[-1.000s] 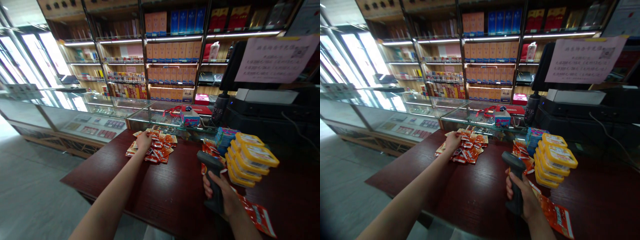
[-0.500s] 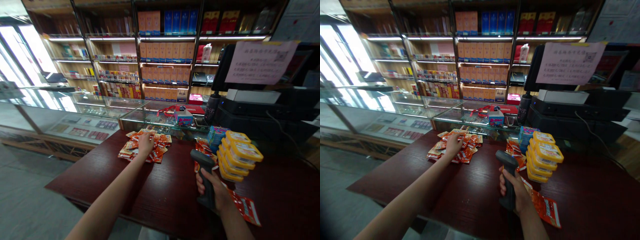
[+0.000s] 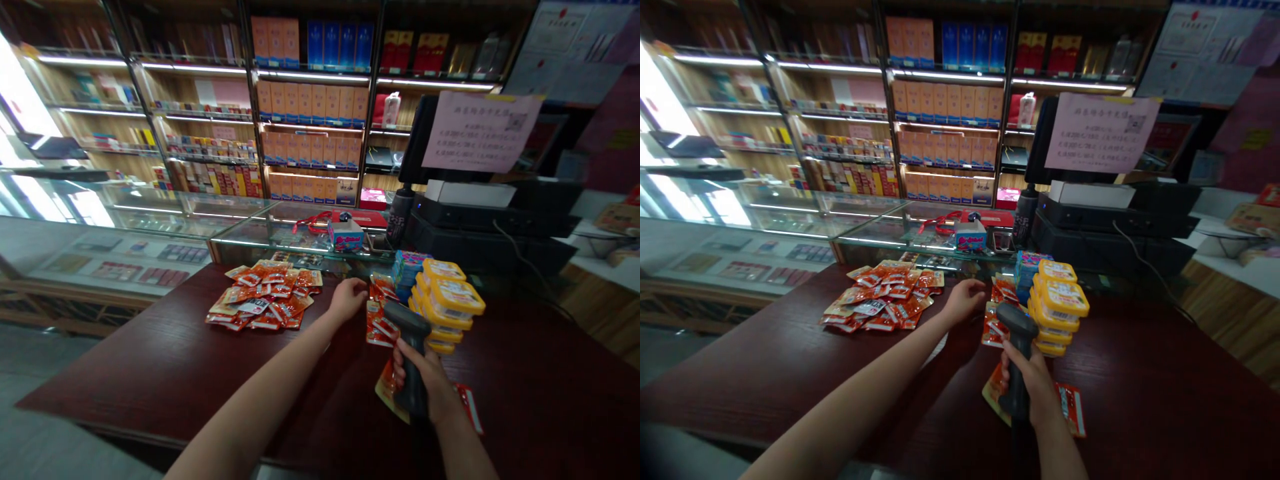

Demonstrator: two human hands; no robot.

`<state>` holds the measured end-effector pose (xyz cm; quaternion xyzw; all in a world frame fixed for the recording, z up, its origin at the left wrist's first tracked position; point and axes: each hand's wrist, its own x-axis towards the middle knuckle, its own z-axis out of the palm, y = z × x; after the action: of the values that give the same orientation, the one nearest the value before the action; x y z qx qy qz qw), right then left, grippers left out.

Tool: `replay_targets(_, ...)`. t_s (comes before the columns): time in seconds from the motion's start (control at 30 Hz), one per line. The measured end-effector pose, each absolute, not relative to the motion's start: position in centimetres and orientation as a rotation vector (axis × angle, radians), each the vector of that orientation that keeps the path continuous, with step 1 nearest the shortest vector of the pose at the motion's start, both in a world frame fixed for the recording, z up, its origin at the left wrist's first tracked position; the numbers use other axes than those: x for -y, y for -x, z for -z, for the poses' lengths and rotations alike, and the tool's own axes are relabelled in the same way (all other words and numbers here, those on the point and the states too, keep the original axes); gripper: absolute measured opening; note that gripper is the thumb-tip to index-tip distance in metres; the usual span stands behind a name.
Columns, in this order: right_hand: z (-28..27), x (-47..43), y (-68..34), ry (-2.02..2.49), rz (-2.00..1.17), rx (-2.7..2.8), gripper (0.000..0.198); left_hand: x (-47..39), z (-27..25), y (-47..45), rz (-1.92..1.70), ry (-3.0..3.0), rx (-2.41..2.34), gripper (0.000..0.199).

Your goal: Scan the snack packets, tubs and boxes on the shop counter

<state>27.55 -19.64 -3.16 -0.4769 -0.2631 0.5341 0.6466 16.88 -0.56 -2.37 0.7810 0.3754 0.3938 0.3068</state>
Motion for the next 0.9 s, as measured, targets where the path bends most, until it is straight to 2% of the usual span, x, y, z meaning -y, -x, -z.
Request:
replay_targets(0.27,3.9,20.0,-27.7,1.059,-1.229,0.604,0.045,-1.3,2.3,-22.9,-0.871,-1.866,-1.344,0.013)
replay_targets(0.4,3.6,20.2,-27.6,1.06,-1.237,0.583,0.043,-2.0,2.2,-24.0,-0.821,-1.745,-1.428,0.019)
replay_targets(0.53,3.2,20.4,-27.4,1.048,-1.228,0.56,0.041,-2.4,2.0,-24.6,-0.866,-1.415,-1.345,0.018)
replay_targets(0.67,3.1,20.3,-27.4,1.036,-1.241,0.57,0.041,-2.1,1.4,-24.1,-0.868,-1.333,-1.243,0.02)
replay_targets(0.83,3.2,20.3,-27.5,0.992,-1.26,0.618,0.037,-0.5,2.1,-19.6,-0.941,-1.311,-1.092,0.022)
replay_targets(0.9,3.2,20.4,-27.3,0.979,-1.266,0.635,0.035,0.2,3.1,-16.9,-1.103,-1.339,-1.065,0.02)
